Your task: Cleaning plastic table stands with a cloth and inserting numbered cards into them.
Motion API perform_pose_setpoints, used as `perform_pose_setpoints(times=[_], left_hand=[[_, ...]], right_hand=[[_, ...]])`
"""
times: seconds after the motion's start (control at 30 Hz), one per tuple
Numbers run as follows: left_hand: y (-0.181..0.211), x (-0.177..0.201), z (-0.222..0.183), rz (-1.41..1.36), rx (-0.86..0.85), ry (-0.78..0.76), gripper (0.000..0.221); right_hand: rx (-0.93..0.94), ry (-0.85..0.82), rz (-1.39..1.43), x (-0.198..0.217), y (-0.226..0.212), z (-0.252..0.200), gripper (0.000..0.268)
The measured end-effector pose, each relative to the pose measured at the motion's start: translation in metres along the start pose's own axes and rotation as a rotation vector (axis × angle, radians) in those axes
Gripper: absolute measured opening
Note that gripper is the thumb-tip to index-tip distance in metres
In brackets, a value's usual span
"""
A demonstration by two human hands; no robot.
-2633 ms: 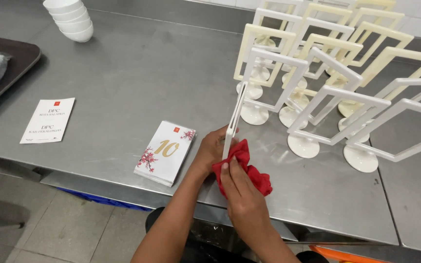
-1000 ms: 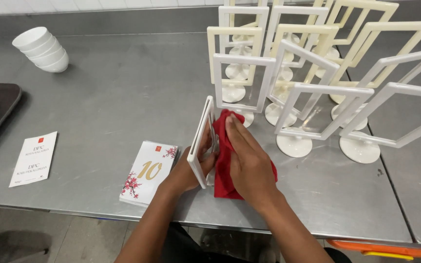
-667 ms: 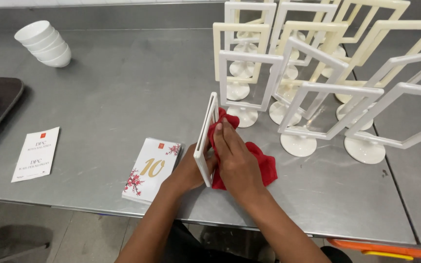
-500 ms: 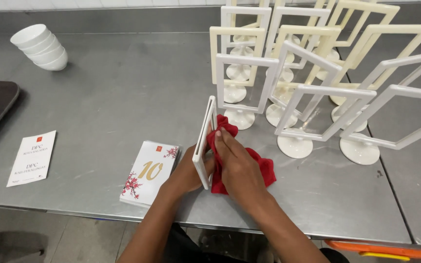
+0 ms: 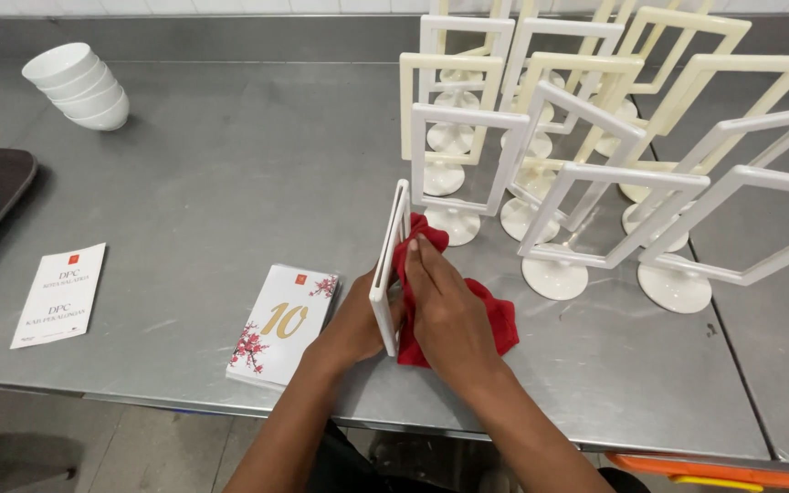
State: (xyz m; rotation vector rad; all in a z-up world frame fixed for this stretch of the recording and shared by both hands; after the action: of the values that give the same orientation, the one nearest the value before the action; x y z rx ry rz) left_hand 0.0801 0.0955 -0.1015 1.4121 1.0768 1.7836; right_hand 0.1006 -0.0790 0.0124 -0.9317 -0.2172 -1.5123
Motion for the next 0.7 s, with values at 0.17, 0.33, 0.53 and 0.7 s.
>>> perform_pose_setpoints(times=[0.17, 0.33, 0.53, 0.7], left_hand=[[-0.061, 0.000, -0.007, -0.006, -0.014, 0.008, 0.072], [-0.072, 0.002, -0.018, -0.011, -0.005, 0.008, 0.071], [-0.072, 0.005, -0.026, -0.019, -0.007, 0.015, 0.070], [-0.070, 0.007, -0.031, -0.023, -0.013, 0.016, 0.070]], right_hand=[[-0.066, 0.049, 0.174, 0.023, -0.007, 0.008, 0.046], [0.024, 0.100, 0.070, 0.012, -0.010, 0.016, 0.044], [-0.042, -0.001, 0.079, 0.002, 0.000, 0.002, 0.042], [-0.081, 0.074, 0.224, 0.030, -0.010, 0.012, 0.044]])
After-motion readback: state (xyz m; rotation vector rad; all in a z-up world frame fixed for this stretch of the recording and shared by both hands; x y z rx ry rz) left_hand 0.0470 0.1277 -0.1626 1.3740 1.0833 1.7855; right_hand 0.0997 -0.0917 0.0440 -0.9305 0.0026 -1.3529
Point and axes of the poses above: each hand's wrist, its own z-axis towards the middle knuckle, its own x-axis out of the back of the hand, y = z × x, the point moved 6 cm from there along z, towards the middle knuckle, and after that the axes turned 10 degrees about z, right-handed, at the moved point
